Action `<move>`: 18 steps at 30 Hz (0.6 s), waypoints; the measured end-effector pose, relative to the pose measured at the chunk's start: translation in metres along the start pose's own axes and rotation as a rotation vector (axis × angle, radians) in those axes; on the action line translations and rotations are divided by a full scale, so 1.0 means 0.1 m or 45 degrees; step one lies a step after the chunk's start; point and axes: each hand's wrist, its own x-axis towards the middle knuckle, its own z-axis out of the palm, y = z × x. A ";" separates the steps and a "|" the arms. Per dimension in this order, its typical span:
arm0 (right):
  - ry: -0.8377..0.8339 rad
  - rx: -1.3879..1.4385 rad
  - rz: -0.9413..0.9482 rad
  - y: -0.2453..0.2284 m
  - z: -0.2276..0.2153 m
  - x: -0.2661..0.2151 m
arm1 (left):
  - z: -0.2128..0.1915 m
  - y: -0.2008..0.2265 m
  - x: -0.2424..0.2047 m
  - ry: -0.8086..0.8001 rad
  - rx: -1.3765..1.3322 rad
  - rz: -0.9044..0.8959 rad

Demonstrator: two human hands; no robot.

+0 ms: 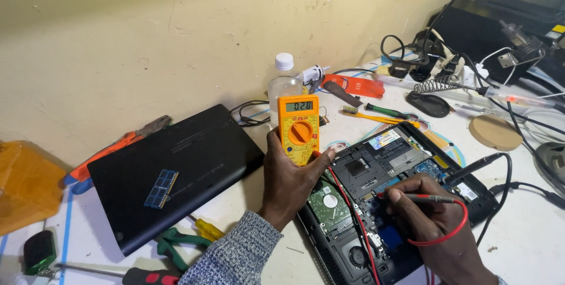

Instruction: The person uses a multimeter to test various points on the motherboard of a disassembled laptop. They hold the multimeter probes in both hands and touch them to different components on the circuit board while observing the readings on the multimeter's display.

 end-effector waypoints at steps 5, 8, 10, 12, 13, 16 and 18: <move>-0.013 -0.024 -0.005 0.03 -0.02 0.02 | 0.01 -0.02 0.00 0.005 0.017 -0.017; -0.016 -0.020 0.018 0.04 -0.03 0.02 | 0.01 0.00 0.00 -0.006 0.032 -0.040; -0.006 -0.020 -0.024 0.07 -0.03 0.02 | 0.01 -0.01 0.00 0.016 0.001 0.003; -0.009 -0.033 0.005 0.04 -0.02 0.01 | 0.00 0.01 -0.01 0.021 0.026 -0.008; -0.007 -0.049 0.034 0.03 -0.03 0.01 | 0.00 0.02 -0.01 0.022 0.047 -0.018; 0.003 -0.046 0.052 -0.01 -0.02 0.00 | 0.00 -0.01 0.00 0.014 0.034 0.030; 0.000 -0.063 -0.005 0.03 -0.02 0.01 | 0.00 -0.03 0.00 0.019 0.041 0.030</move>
